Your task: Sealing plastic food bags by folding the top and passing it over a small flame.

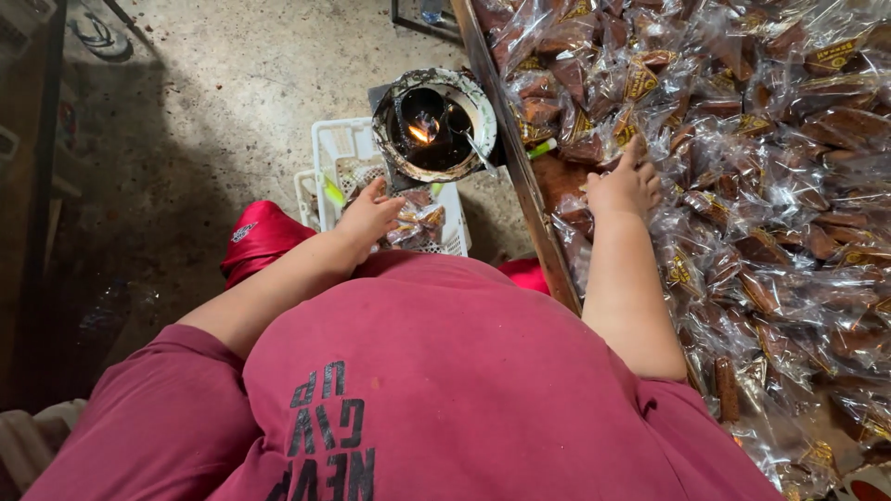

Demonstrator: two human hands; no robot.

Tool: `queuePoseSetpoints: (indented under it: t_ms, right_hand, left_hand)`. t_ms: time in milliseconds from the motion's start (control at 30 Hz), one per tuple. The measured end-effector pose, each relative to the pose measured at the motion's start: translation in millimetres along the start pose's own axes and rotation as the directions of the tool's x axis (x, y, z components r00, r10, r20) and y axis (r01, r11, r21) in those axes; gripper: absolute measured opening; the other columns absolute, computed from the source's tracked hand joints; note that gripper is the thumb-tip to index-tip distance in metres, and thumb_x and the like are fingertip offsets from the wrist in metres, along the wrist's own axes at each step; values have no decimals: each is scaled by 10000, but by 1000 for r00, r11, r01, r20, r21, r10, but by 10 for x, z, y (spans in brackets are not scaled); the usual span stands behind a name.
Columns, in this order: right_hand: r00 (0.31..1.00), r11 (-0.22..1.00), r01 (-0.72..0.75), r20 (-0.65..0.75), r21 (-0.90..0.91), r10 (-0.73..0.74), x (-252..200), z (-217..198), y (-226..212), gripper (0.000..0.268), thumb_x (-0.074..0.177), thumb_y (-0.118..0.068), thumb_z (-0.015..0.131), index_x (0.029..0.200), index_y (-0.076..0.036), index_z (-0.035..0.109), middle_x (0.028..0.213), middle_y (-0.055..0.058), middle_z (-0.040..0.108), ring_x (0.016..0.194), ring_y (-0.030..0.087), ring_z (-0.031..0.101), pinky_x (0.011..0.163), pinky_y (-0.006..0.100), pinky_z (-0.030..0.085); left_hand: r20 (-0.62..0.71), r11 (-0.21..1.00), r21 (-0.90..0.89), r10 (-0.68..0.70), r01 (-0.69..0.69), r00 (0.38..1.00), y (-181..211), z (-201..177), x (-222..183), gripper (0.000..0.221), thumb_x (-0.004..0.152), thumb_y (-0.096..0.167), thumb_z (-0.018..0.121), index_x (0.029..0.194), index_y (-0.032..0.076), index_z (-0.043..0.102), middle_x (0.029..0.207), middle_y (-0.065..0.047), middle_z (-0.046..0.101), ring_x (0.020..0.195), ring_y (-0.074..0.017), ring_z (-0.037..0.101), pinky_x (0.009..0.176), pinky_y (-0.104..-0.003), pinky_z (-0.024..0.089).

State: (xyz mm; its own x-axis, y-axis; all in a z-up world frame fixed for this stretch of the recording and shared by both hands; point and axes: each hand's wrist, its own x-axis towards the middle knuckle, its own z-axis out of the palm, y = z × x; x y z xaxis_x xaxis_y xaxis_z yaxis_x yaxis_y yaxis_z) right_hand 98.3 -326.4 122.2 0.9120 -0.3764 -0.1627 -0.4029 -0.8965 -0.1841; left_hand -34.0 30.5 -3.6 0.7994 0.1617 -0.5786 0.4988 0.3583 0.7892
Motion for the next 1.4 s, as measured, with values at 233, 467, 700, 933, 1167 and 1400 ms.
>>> queuePoseSetpoints:
  t_ms: [233,467,700,933,1167,1400]
  right_hand:
    - [886,905,320,-426,280,-182,303,484,202,726,973,-220,802,1559,-184,376,1403,222,543,1295,440,556,1093,555,464]
    - [933,638,322,-348,700,-89,-963,-144,-486,479,1013,-467,705,1364,-161,591,1304,132,684,1253,322,626,1103,465,472]
    - [420,297,-303,406,906,-811,-1628,-46,-835,444,920,-14,649,1359,-29,580,1200,96,678,618,50,604,586,218,549]
    - [696,128,12,84,992,-713,-877,805,-703,350,1022,-131,661,1350,-163,541,833,-23,583,629,28,579,620,149,562]
    - [752,343,238,51,909,-657,-620,1057,-646,302,939,-252,814,1193,-204,658,807,-61,670,662,16,612,607,153,544]
    - [648,441,333,138,833,-749,-853,1140,-710,132,885,-289,859,881,-181,782,678,-60,658,633,30,553,574,201,467]
  left_hand:
    - [126,984,155,75,-94,989,-189,-63,196,628,931,313,778,1482,145,528,1378,-195,568,1180,-314,664,900,-390,592]
    - [188,935,100,319,-341,929,5,84,-138,695,829,195,880,1453,164,573,1254,-120,620,1014,-157,675,730,-241,604]
    - [296,745,19,633,-667,715,169,361,-373,966,661,32,990,1493,143,511,1560,-173,360,1398,-425,440,997,-457,568]
    - [216,901,-202,424,-385,879,36,126,-114,465,835,-50,792,1266,38,642,1013,-130,757,807,-159,739,620,-244,653]
    - [78,932,-222,311,-288,947,19,91,9,277,908,114,799,1165,112,693,1021,-59,736,822,-166,749,628,-281,676]
    - [77,939,-198,300,-281,951,-59,107,129,191,937,195,782,969,41,674,829,-89,707,706,-187,744,576,-309,663]
